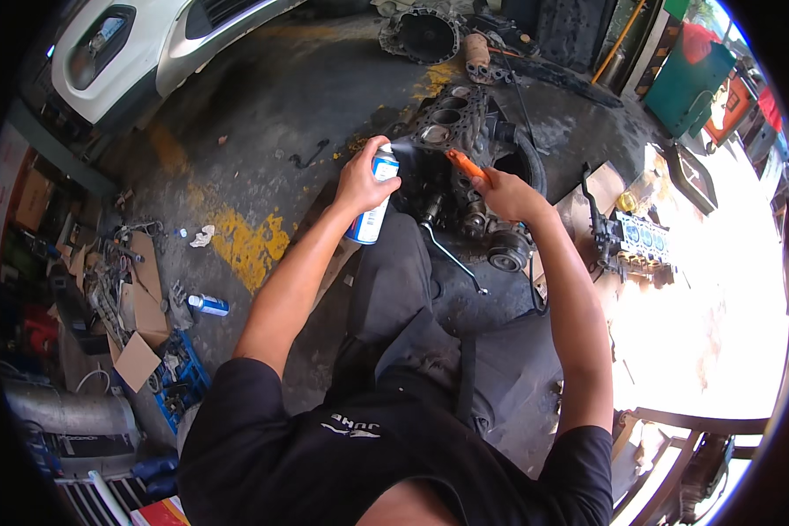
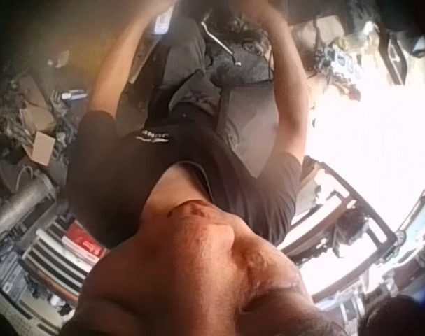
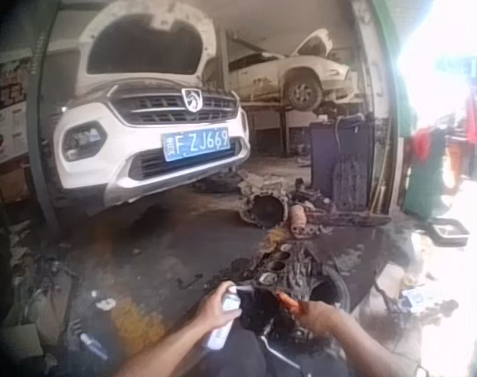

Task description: The person sprays a cleaning agent onto a disassembled engine block and scrubs the surface with a brush. The person repeatedly sprays and scrubs different areas of the engine block.

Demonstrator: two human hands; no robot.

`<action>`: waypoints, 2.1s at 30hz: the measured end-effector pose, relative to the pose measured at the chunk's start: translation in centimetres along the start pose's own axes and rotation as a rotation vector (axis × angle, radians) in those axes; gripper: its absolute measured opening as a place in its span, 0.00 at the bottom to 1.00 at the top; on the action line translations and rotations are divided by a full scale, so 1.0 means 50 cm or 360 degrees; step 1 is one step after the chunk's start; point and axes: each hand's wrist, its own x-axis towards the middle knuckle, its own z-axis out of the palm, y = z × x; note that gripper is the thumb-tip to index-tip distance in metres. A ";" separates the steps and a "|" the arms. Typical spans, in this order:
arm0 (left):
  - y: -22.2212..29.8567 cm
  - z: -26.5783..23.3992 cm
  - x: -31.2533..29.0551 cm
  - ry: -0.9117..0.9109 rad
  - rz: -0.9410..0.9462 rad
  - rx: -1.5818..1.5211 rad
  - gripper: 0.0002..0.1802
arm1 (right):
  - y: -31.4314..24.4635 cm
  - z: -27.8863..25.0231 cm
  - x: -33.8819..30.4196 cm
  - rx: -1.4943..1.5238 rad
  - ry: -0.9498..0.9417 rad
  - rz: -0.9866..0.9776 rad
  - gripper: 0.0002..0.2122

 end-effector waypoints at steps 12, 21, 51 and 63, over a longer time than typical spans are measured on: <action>0.067 0.071 -0.040 -0.0042 0.0212 -0.0137 0.38 | 0.022 -0.013 -0.103 0.0007 -0.0122 0.0027 0.22; 0.090 0.138 -0.066 -0.0026 0.0210 -0.0321 0.38 | 0.045 -0.023 -0.183 -0.0050 0.0032 0.0099 0.19; 0.021 0.171 -0.125 -0.0096 -0.0119 -0.0513 0.38 | 0.035 0.061 -0.136 -0.0485 -0.0023 0.0086 0.19; 0.043 0.172 -0.110 0.0033 0.0029 -0.0473 0.37 | 0.014 0.017 -0.153 -0.0463 -0.0219 0.0188 0.20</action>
